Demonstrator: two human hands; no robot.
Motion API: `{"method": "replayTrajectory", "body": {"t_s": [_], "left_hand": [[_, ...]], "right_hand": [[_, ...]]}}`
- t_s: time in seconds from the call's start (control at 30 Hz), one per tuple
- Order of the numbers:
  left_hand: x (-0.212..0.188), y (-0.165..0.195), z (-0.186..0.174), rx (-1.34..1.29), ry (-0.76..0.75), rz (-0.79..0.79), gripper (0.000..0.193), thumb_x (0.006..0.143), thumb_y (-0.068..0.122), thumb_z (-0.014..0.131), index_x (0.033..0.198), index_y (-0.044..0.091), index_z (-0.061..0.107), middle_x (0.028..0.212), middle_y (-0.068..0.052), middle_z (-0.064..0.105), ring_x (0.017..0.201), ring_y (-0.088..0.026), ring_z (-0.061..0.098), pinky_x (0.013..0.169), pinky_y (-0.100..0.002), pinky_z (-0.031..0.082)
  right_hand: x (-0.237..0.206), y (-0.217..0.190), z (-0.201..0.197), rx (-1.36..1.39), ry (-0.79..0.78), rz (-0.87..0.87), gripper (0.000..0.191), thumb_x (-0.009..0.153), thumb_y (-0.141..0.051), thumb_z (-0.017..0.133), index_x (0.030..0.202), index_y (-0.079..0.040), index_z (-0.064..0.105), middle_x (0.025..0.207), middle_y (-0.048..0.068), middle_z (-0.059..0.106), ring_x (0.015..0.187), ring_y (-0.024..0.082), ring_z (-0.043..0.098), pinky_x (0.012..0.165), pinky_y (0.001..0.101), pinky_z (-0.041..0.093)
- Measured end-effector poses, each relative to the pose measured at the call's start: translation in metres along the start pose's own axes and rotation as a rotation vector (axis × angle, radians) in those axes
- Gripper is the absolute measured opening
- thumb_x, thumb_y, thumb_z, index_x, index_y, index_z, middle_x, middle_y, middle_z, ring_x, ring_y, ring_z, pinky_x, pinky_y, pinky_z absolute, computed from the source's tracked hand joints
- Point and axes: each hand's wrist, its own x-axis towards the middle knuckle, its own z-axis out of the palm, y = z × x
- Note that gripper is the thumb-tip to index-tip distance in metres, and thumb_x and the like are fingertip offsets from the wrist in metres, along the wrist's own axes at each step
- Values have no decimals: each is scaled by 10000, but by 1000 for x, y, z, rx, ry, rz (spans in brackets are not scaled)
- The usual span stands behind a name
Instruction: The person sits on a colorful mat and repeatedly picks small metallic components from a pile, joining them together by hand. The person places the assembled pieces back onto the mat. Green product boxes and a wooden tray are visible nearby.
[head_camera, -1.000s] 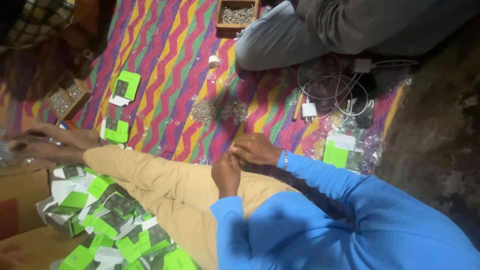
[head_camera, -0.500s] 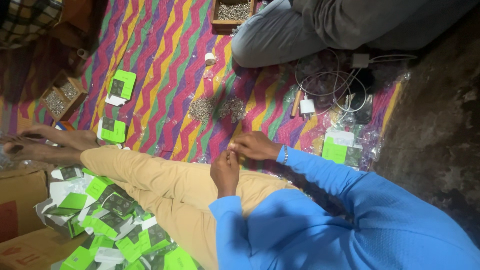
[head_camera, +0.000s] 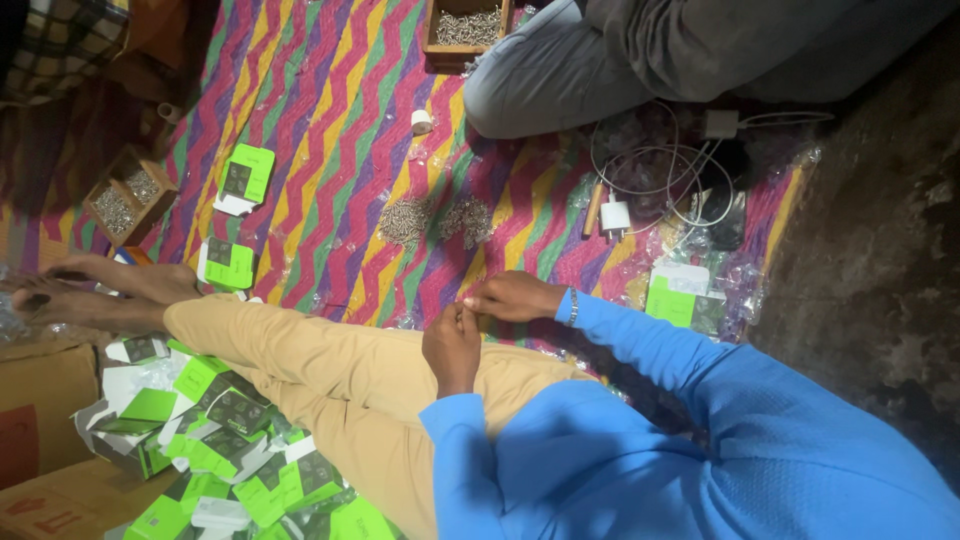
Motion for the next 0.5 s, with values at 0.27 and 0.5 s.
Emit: {"method": "replayTrajectory", "body": {"t_s": [0.27,0.5], "left_hand": [[-3,0,-3,-114,37,-32,220,980,243,615,1002,50,719,866,-164,742,809,-371,709,698,-480,528],[-4,-24,-8,-741,151,-290,150,1011,172,622,1013,38,689,940,-87,731,864,-170,679,792,-327,549]], "right_hand": [[3,4,3,38,76,-37,486,1069,-489,425,1105,-93,704,977,151,725,896,345,704,754,467,531],[0,20,-26,539,48,-200,578,1094,-501,385,1184,-45,728,1090,139,756,971,268,726,895,397,580]]}}
